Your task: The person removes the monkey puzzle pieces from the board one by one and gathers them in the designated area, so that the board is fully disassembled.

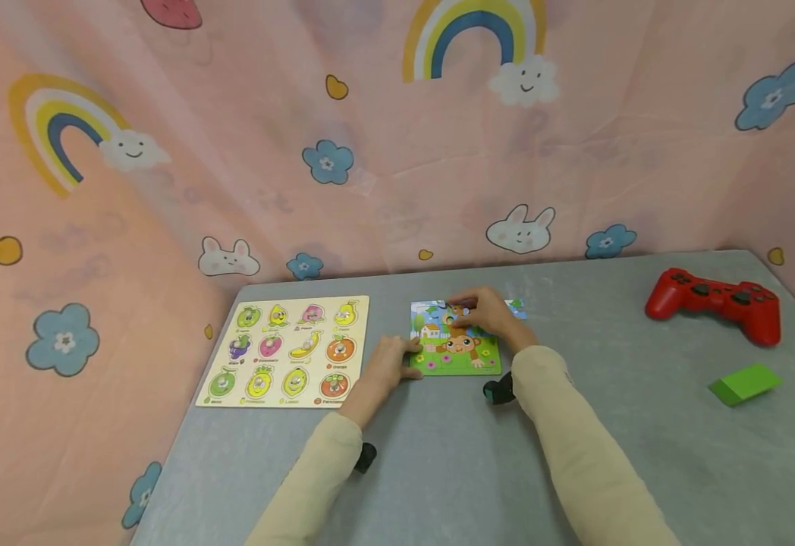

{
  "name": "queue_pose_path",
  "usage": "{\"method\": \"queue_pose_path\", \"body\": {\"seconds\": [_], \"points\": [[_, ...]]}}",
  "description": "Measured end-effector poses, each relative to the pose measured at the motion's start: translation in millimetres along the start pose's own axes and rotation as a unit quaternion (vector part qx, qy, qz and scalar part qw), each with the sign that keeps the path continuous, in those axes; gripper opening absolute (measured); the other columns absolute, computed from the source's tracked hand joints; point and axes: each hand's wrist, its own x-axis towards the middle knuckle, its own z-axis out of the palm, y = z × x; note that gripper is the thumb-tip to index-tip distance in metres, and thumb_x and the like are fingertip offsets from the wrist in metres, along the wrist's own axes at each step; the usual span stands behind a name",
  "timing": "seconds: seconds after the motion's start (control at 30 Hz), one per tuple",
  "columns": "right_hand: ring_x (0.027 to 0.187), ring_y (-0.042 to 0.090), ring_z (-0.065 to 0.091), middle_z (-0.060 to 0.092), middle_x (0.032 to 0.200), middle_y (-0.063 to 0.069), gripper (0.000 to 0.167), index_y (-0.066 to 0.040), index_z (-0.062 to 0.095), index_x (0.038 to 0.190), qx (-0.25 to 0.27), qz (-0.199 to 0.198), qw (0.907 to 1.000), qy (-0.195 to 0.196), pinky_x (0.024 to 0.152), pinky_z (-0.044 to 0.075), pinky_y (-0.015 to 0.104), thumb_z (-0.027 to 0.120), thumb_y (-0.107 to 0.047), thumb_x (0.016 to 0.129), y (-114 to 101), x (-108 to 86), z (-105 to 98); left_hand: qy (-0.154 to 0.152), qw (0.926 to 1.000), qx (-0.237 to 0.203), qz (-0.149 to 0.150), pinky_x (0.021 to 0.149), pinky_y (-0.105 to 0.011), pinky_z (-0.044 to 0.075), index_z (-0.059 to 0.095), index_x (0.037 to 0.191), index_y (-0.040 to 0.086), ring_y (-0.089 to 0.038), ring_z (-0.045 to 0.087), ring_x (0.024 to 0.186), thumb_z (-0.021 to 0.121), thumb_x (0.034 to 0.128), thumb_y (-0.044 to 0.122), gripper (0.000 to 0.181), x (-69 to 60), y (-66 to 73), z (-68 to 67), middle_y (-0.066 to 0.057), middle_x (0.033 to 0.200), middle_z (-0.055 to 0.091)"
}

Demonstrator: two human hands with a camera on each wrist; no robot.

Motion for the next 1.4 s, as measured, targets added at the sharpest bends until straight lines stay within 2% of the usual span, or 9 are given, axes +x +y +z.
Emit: {"method": "queue_pose_path", "body": {"seconds": [0.1,0.37,0.53,0.7,0.87,1.03,1.2,1.27,1.4], "points": [[0.112,0.037,0.058,0.059,0.125,0.023,0.044,0.0,0.064,0.122,0.035,0.015,0.9992,0.01,0.093,0.048,0.048,0.077,-0.005,0.08,3,-1.7,-2,0.0,1.0,0.002,-0.003,0.096,-0.04,0.047,0.068,0.114,-0.001,-0.033,0.057,0.117,0.084,0.0689,0.014,0.05,-0.1,0.7,0.1,-0.012,0.125,0.061],[0.078,0.027,0.067,0.064,0.115,0.026,0.041,0.004,0.062,0.123,0.151,0.034,0.9873,0.032,0.07,0.056,0.033,0.072,-0.002,0.084,11,-3.1,-10,0.006,1.0,-0.004,0.003,0.096,-0.039,0.047,0.068,0.113,-0.003,-0.034,0.057,0.116,0.084,0.0687,0.012,0.049,3.1,-1.0,1.6,-0.013,0.123,0.061],[0.095,0.019,0.061,0.06,0.128,0.019,0.043,0.0,0.063,0.124,0.149,0.058,0.9867,0.028,0.078,0.049,0.026,0.074,-0.006,0.083,15,-4.8,-17,0.011,0.9998,-0.005,0.017,0.094,-0.037,0.048,0.069,0.112,-0.001,-0.033,0.059,0.113,0.085,0.0688,0.014,0.049,2.9,-3.2,1.8,-0.014,0.122,0.062],[0.117,0.03,0.052,0.053,0.135,0.02,0.046,0.001,0.062,0.125,0.166,0.069,0.9837,0.007,0.097,0.043,0.037,0.075,-0.003,0.081,19,-6.6,-23,0.011,0.9997,-0.009,0.019,0.093,-0.037,0.049,0.07,0.112,-0.001,-0.032,0.06,0.11,0.085,0.0682,0.014,0.049,3.1,-4.4,2.7,-0.014,0.121,0.063],[0.121,0.031,0.047,0.05,0.138,0.021,0.049,0.003,0.061,0.126,0.17,0.076,0.9824,-0.003,0.102,0.039,0.041,0.077,-0.002,0.079,23,-9.2,-29,0.006,1.0,-0.003,0.006,0.095,-0.04,0.047,0.069,0.112,-0.003,-0.033,0.059,0.112,0.085,0.068,0.012,0.049,2.6,-1.1,2.4,-0.014,0.121,0.063],[0.109,0.021,0.05,0.048,0.139,0.02,0.052,0.0,0.061,0.126,0.158,0.101,0.9823,0.002,0.085,0.045,0.024,0.079,-0.008,0.078,25,-13.7,-35,0.002,1.0,0.0,0.003,0.094,-0.039,0.048,0.069,0.112,-0.002,-0.032,0.059,0.113,0.085,0.0682,0.013,0.049,1.5,-0.2,2.1,-0.014,0.122,0.062],[0.073,0.013,0.046,0.051,0.133,0.02,0.051,-0.002,0.061,0.128,0.152,0.115,0.9816,0.01,0.053,0.037,0.02,0.078,-0.009,0.08,29,-18.6,-43,0.001,0.9999,-0.014,-0.002,0.097,-0.041,0.046,0.068,0.113,-0.003,-0.034,0.057,0.116,0.084,0.0685,0.012,0.05,0.6,-0.4,1.8,-0.014,0.124,0.06],[0.064,0.013,0.043,0.051,0.131,0.019,0.05,-0.002,0.06,0.128,0.161,0.116,0.9801,0.009,0.05,0.035,0.022,0.076,-0.007,0.081,31,-20.4,-45,0.002,0.9999,-0.013,-0.003,0.098,-0.041,0.045,0.068,0.114,-0.003,-0.034,0.057,0.116,0.084,0.0683,0.012,0.05,0.7,-1.0,1.8,-0.013,0.124,0.06],[0.066,0.014,0.046,0.046,0.132,0.021,0.049,0.001,0.058,0.129,0.163,0.108,0.9807,0.001,0.055,0.042,0.023,0.074,-0.006,0.083,35,-25.4,-51,0.003,1.0,-0.008,-0.002,0.097,-0.041,0.045,0.068,0.114,-0.002,-0.034,0.057,0.115,0.084,0.0682,0.013,0.051,1.5,-1.2,2.5,-0.013,0.125,0.06]]}}
